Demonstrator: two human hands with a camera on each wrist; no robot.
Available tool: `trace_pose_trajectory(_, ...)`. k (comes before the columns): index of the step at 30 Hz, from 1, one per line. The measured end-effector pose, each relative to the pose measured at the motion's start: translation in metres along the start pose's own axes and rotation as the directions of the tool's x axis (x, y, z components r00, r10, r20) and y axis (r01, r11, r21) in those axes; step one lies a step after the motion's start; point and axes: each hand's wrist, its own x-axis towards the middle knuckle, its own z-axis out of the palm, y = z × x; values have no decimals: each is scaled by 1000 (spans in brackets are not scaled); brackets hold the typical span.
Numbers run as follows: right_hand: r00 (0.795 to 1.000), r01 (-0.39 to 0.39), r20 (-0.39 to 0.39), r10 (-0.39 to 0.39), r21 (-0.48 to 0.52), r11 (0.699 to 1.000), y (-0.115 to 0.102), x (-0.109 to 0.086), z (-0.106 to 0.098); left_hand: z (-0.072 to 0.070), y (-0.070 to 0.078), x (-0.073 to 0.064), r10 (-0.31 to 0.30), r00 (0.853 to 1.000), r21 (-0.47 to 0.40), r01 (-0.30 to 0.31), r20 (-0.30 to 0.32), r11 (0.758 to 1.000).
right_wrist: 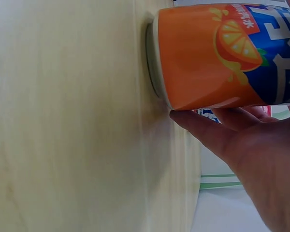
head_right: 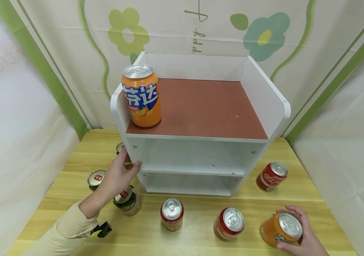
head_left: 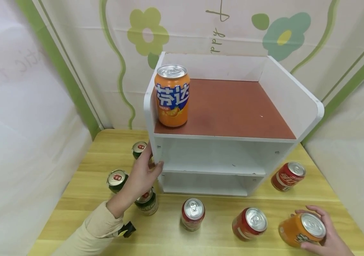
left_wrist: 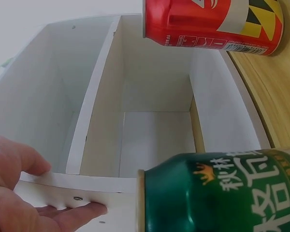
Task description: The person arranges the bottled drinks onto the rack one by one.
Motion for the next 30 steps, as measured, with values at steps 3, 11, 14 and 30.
trace_pose_trajectory(3,999,-26,-34,25,-28,999,-2,0,3,0,0,0,4,1000,0,-4,-1,1000)
trace_pose_trajectory(11,985,-148,-105,137,-103,984,-8,-3,8,0,0,0,14,1000,21,-13,-15,1000)
trace_pose_trajectory(14,974,-190,-151,171,-124,974,-9,-5,9,0,0,0,15,1000,24,-14,-18,1000)
trace_pose_trajectory(30,944,-276,-239,229,-189,942,-14,-4,14,1,1,0,10,1000,23,-10,-19,1000)
